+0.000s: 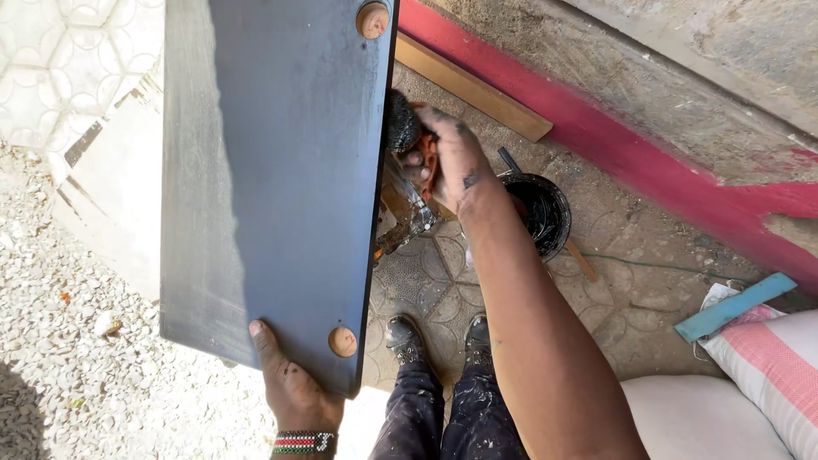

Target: The person sands a rectangular black wooden board using a sanding disc, then wipes the surface with a white cloth. They subsequently apply a dark stain to the board using a sponge applicator, covering the surface and edges.

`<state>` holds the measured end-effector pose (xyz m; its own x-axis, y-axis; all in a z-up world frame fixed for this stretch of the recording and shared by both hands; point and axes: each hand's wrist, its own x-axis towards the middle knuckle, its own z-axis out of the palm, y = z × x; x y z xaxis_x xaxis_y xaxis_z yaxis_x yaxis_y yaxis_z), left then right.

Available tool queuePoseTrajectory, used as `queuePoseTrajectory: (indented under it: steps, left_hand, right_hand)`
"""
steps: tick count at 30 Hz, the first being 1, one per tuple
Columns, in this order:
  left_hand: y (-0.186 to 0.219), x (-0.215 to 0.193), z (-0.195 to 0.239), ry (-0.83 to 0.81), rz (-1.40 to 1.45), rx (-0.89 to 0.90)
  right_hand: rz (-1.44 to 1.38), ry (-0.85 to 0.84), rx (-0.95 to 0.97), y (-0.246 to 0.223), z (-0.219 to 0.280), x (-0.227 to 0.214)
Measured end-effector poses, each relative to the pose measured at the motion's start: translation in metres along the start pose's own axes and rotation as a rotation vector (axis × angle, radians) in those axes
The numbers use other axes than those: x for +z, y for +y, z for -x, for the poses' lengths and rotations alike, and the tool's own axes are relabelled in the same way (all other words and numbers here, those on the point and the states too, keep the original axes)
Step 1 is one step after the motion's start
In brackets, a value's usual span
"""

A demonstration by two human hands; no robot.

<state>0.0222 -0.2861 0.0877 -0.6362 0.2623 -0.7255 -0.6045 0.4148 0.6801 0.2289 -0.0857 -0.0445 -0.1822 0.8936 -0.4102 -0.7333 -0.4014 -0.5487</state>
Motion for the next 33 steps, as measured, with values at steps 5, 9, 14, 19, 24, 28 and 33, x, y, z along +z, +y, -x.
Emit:
queuePoseTrajectory:
  steps: [5, 9, 14, 19, 24, 28, 33]
  left_hand:
    - [-0.018, -0.009, -0.023, 0.172, 0.015, 0.022]
    - [-0.024, -0.009, -0.025, 0.196, 0.001, 0.056]
    - [-0.021, 0.002, -0.015, 0.184, -0.002, 0.043]
    - [-0.022, -0.002, -0.017, 0.148, 0.02, 0.037]
    - [-0.021, -0.003, -0.019, 0.16, 0.057, 0.006]
    - [-0.016, -0.005, -0.011, 0.128, 0.018, -0.007]
    - [-0.01, -0.001, -0.001, 0.107, -0.017, -0.042]
  right_hand:
    - [0.438, 0.179, 0.284, 0.002, 0.035, 0.014]
    - [0.474, 0.219, 0.464, 0.044, 0.087, 0.009]
    - [0.536, 0.177, 0.692, 0.088, 0.162, 0.013]
    - [0.586, -0.11, 0.654, 0.138, 0.207, -0.025]
    - [0.787, 0.194, 0.424, 0.057, 0.172, -0.016]
    - [0.539, 0.211, -0.067, 0.014, 0.107, -0.011]
    - [0.38, 0.096, -0.331, 0.016, 0.042, -0.028]
